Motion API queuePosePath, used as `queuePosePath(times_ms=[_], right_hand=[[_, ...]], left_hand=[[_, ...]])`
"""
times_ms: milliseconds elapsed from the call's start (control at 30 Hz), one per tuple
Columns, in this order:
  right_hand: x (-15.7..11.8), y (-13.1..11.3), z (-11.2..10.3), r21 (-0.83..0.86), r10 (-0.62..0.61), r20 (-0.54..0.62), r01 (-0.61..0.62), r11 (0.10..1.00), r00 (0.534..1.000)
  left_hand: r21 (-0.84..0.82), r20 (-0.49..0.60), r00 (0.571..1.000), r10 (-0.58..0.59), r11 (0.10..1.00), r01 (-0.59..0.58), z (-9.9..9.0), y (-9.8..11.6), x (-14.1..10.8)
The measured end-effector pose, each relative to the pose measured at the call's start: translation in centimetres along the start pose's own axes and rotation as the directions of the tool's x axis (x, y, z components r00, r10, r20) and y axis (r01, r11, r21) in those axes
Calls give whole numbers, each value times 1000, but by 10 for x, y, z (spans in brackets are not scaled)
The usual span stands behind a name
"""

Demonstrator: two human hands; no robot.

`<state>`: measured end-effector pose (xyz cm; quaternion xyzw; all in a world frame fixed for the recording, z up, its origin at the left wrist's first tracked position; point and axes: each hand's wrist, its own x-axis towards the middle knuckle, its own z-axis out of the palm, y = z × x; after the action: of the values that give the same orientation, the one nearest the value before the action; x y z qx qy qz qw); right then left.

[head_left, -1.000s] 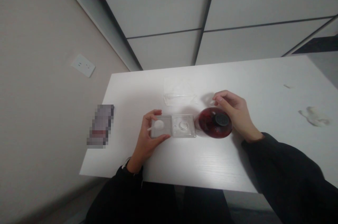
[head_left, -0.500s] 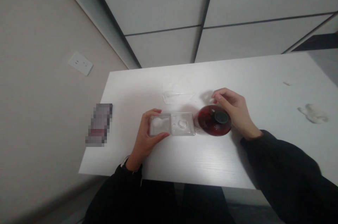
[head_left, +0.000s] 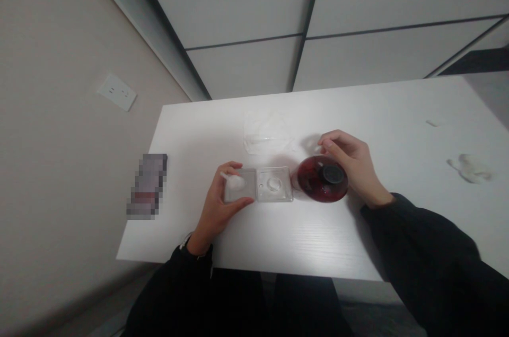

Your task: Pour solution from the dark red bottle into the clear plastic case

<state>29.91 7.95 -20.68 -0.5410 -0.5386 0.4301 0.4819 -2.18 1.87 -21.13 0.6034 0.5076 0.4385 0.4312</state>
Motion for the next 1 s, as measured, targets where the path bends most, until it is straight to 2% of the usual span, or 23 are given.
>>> queuePosePath(times_ms=[100,233,333,567,867,1000], right_hand=[[0,0,0,-1,6,-2,-6,1000,1000],[0,0,0,-4,0,-1,0,1000,1000],[0,-1,0,-2,1,-1,-1,1000,1000],[0,-2,0,0,0,-3,0,1000,1000],[0,-3,0,15,3,0,-3,1000,1000],[1,-3,0,9,2,6,-2,1000,1000]], left_hand=[[-37,-20,999,-26,999,25,1,3,0],[0,34,999,-9,1000,9,0,7,-1],[12,26,1000,7,1000,-8,1,4,-1],[-19,-58,988,142,990,-143,5,-8,1],[100,-14,982,191,977,-188,1,4,-4],[118,-7,972,236,965,-234,3,0,-4]])
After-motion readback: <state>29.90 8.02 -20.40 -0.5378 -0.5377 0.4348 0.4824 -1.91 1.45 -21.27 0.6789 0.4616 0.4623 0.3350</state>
